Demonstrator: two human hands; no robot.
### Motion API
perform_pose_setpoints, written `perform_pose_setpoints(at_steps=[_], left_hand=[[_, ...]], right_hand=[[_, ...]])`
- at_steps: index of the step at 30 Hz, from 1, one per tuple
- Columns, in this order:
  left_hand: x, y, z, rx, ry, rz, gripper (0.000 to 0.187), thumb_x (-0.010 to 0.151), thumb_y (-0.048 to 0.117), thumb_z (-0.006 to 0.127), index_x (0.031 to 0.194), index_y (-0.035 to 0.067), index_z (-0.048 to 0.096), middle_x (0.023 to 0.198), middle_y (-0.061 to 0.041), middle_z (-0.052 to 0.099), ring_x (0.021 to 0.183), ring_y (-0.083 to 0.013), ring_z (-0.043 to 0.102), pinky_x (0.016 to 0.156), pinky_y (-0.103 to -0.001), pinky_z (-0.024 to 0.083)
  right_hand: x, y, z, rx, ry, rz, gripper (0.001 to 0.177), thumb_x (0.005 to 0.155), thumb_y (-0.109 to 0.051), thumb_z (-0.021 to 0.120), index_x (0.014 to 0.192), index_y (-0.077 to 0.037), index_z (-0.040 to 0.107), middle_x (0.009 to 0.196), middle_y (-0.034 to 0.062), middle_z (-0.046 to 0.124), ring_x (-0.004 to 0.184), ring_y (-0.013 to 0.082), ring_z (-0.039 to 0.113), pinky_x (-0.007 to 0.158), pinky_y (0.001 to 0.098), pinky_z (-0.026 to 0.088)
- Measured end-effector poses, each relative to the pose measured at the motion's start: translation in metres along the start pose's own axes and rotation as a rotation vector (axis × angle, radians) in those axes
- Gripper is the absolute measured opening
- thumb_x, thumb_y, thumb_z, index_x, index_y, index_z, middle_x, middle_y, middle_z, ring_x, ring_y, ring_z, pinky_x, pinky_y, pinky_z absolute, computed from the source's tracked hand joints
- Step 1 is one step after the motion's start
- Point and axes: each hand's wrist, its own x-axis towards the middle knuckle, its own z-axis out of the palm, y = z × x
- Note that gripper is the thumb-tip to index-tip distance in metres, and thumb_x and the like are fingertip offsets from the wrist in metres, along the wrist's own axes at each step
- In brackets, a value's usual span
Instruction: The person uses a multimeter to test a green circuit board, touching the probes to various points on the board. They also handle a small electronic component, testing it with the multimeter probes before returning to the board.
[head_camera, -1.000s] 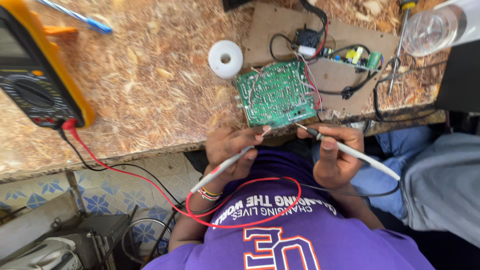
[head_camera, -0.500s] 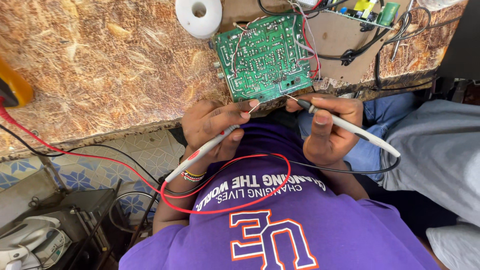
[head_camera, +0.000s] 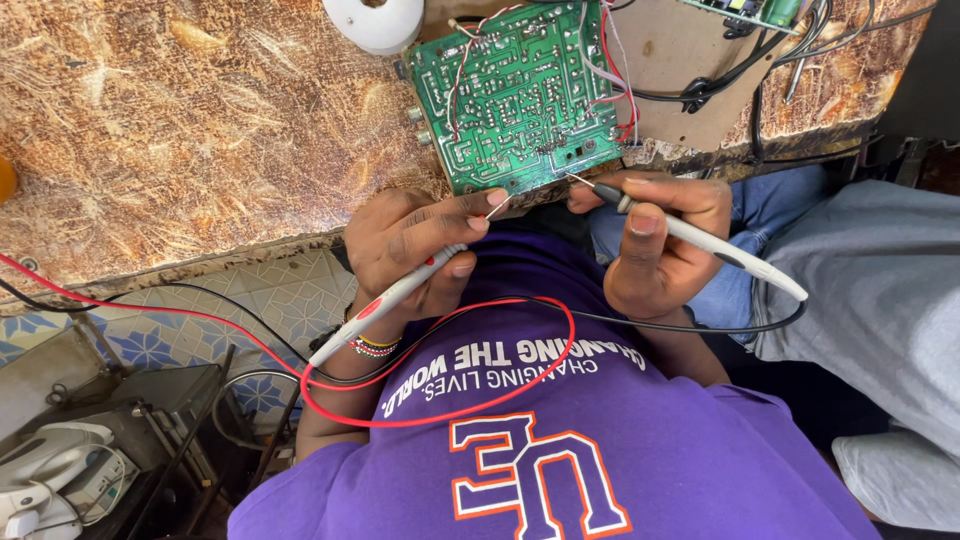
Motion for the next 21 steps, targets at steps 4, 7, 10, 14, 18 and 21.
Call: perform_pose_setpoints(at_steps=[4,7,10,14,18,21], left_hand=[[-0.0017,0.0001,0.0005,-0.007,0.004,0.000,0.025,0.105,0.024,0.056,0.107,0.004,0.071,0.098,-0.016,0.079,0.056,-0.0235,0.054,0.054,-0.033,0.051],[0.0001,0.0010,-0.0003,0.005,-0.004,-0.005,0.025,0.105,0.024,0.056,0.105,0.004,0.070,0.097,-0.016,0.080,0.055,-0.0239,0.053,0.054,-0.033,0.050],[-0.0024,-0.0004,-0.0002,0.013,-0.011,-0.008,0.026,0.105,0.025,0.056,0.105,0.004,0.071,0.098,-0.016,0.080,0.055,-0.0243,0.054,0.054,-0.033,0.051],[-0.0061,-0.0018,0.0005,0.024,-0.007,-0.002,0.026,0.105,0.026,0.055,0.105,0.005,0.070,0.098,-0.016,0.080,0.055,-0.0245,0.054,0.054,-0.034,0.051],[-0.0061,-0.0012,0.0009,0.030,0.001,-0.005,0.025,0.105,0.025,0.056,0.105,0.005,0.071,0.098,-0.015,0.080,0.055,-0.0242,0.054,0.054,-0.033,0.051],[-0.0027,0.0000,0.0000,0.024,0.000,-0.006,0.025,0.105,0.025,0.056,0.105,0.005,0.071,0.098,-0.015,0.080,0.056,-0.0241,0.054,0.054,-0.034,0.051]], right_hand=[[-0.0017,0.0020,0.0007,0.001,-0.011,-0.009,0.028,0.107,-0.016,0.051,0.102,0.011,0.054,0.090,0.0304,0.070,0.077,0.0320,0.074,0.075,0.0394,0.061],[0.0006,0.0010,0.0004,-0.024,-0.015,-0.015,0.027,0.106,-0.015,0.052,0.101,0.012,0.055,0.090,0.0303,0.070,0.079,0.0306,0.073,0.076,0.0373,0.059],[0.0003,0.0011,-0.0010,-0.047,0.001,-0.035,0.028,0.106,-0.014,0.051,0.098,0.013,0.054,0.087,0.0307,0.069,0.076,0.0313,0.072,0.076,0.0370,0.058],[-0.0018,0.0000,0.0006,-0.011,0.009,0.015,0.026,0.106,-0.015,0.053,0.101,0.011,0.056,0.091,0.0294,0.070,0.079,0.0285,0.072,0.077,0.0365,0.058],[0.0010,0.0009,0.0008,-0.018,0.014,-0.020,0.026,0.105,-0.013,0.052,0.099,0.012,0.055,0.087,0.0303,0.070,0.076,0.0302,0.072,0.075,0.0354,0.058],[-0.0045,0.0034,-0.0029,-0.014,0.006,0.012,0.026,0.105,-0.013,0.053,0.099,0.012,0.056,0.088,0.0297,0.070,0.076,0.0278,0.071,0.075,0.0354,0.058]])
